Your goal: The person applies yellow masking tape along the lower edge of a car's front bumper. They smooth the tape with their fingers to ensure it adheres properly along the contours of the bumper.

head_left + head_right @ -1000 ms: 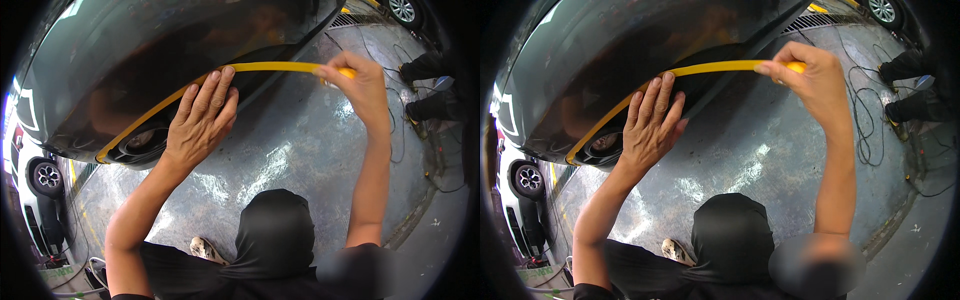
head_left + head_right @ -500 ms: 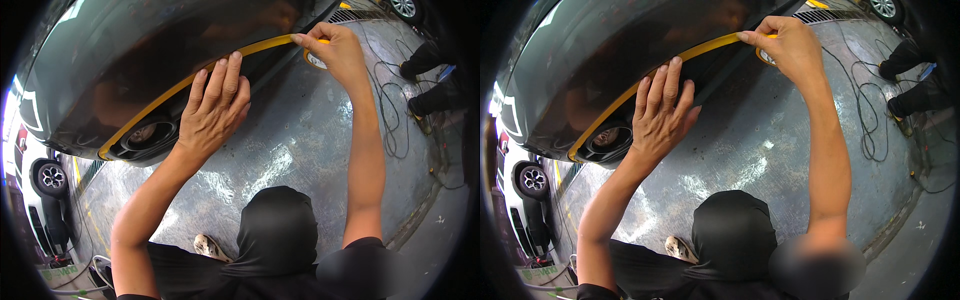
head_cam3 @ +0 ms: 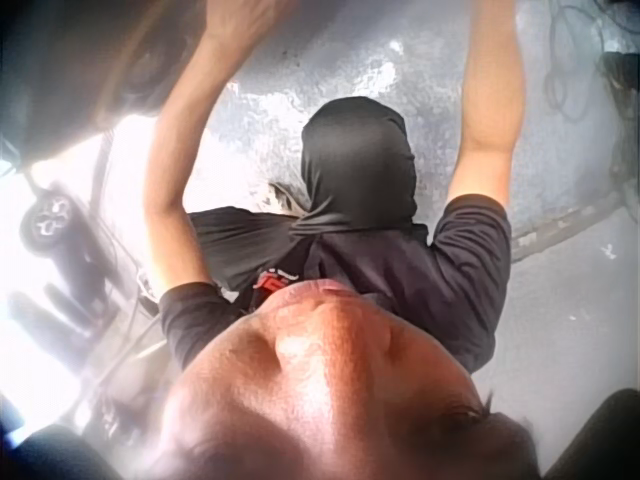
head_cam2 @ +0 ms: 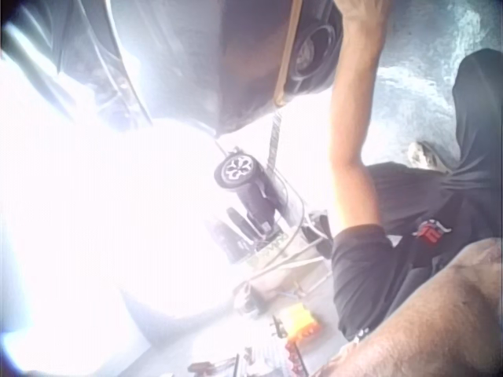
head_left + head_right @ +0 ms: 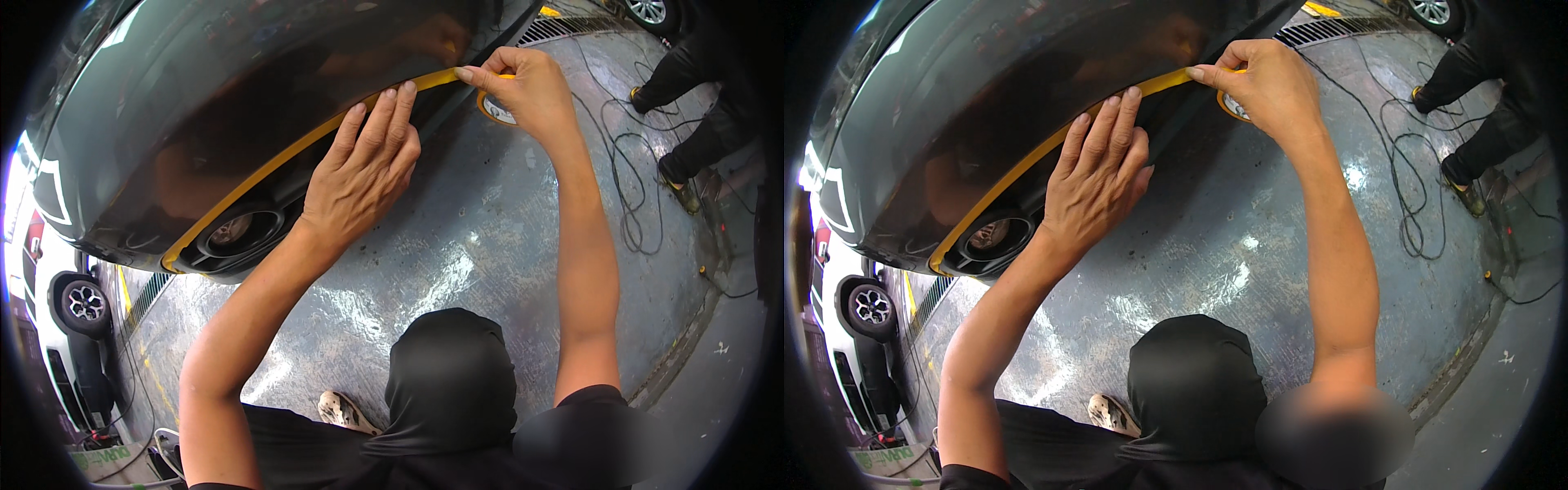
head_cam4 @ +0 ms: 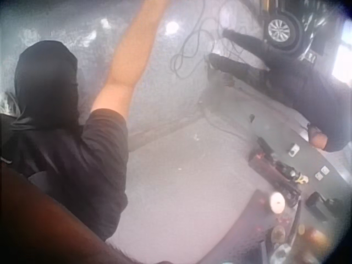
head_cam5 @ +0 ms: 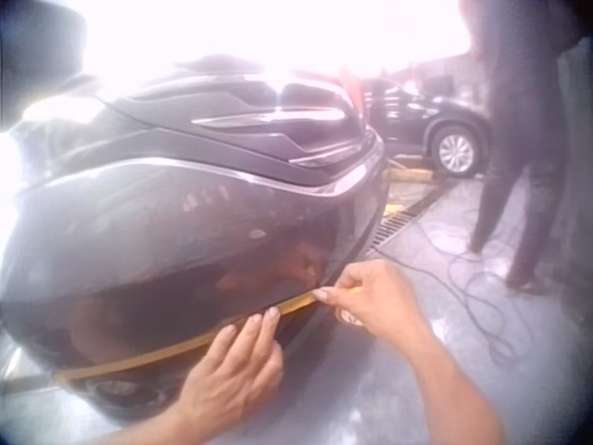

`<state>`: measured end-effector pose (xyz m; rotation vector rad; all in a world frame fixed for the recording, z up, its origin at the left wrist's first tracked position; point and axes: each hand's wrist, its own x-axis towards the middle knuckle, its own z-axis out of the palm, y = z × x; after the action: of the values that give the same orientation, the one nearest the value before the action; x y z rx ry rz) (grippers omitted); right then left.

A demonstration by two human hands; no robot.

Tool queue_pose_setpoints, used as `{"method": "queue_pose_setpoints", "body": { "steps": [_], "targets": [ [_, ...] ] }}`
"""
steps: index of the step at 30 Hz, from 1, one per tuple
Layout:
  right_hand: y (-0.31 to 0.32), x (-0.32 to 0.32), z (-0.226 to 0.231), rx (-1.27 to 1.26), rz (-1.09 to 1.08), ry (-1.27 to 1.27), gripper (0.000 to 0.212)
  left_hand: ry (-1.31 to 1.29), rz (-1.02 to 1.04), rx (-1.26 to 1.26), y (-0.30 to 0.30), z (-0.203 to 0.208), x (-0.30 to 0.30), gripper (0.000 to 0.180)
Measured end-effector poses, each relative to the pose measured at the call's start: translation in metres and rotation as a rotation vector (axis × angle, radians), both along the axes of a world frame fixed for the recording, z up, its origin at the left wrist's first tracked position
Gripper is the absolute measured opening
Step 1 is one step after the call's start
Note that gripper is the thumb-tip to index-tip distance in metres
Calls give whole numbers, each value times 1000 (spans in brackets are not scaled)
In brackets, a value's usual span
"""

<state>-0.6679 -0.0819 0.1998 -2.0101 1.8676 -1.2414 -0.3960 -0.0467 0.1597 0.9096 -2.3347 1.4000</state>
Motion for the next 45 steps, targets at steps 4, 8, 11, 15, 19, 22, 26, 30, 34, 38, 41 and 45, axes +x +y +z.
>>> {"method": "queue_pose_setpoints", "body": {
  "steps": [4,8,11,15,19,22,26,30,34,38,41,45],
  "targets": [
    [0,-3,-1,17,12,-25,45,-16,-10,-32,-6,0,-7,50],
    [5,-7,-4,39,114,-125,44,-29,-28,-59,-14,-1,-19,50],
    [8,-9,-7,108,196,-216,42,-36,-40,-64,-15,-2,-15,51],
    [-3,-9,-14,68,172,-215,43,-61,-28,-67,-17,-2,-16,51],
    [-8,-4,-15,59,119,-166,44,-74,-27,-88,-16,-1,-16,50],
    [-9,0,-11,92,85,-137,44,-98,-34,-101,-16,5,-15,48],
    [-14,-3,-8,112,95,-96,43,-144,-61,-95,-19,15,-18,43],
    [-16,-7,-6,141,113,-111,44,-227,-192,-68,-31,23,-19,34],
    [-17,-8,-8,153,117,-131,44,-201,-320,134,-37,30,-14,33],
    [-19,-14,-13,179,229,-266,40,-231,-239,196,-36,23,-24,39],
    [-14,-13,-14,263,296,-447,32,-234,-223,222,-41,21,-22,35],
    [6,-28,-33,391,188,-892,22,-168,-232,-116,-53,-14,-54,48]
  ]
}}
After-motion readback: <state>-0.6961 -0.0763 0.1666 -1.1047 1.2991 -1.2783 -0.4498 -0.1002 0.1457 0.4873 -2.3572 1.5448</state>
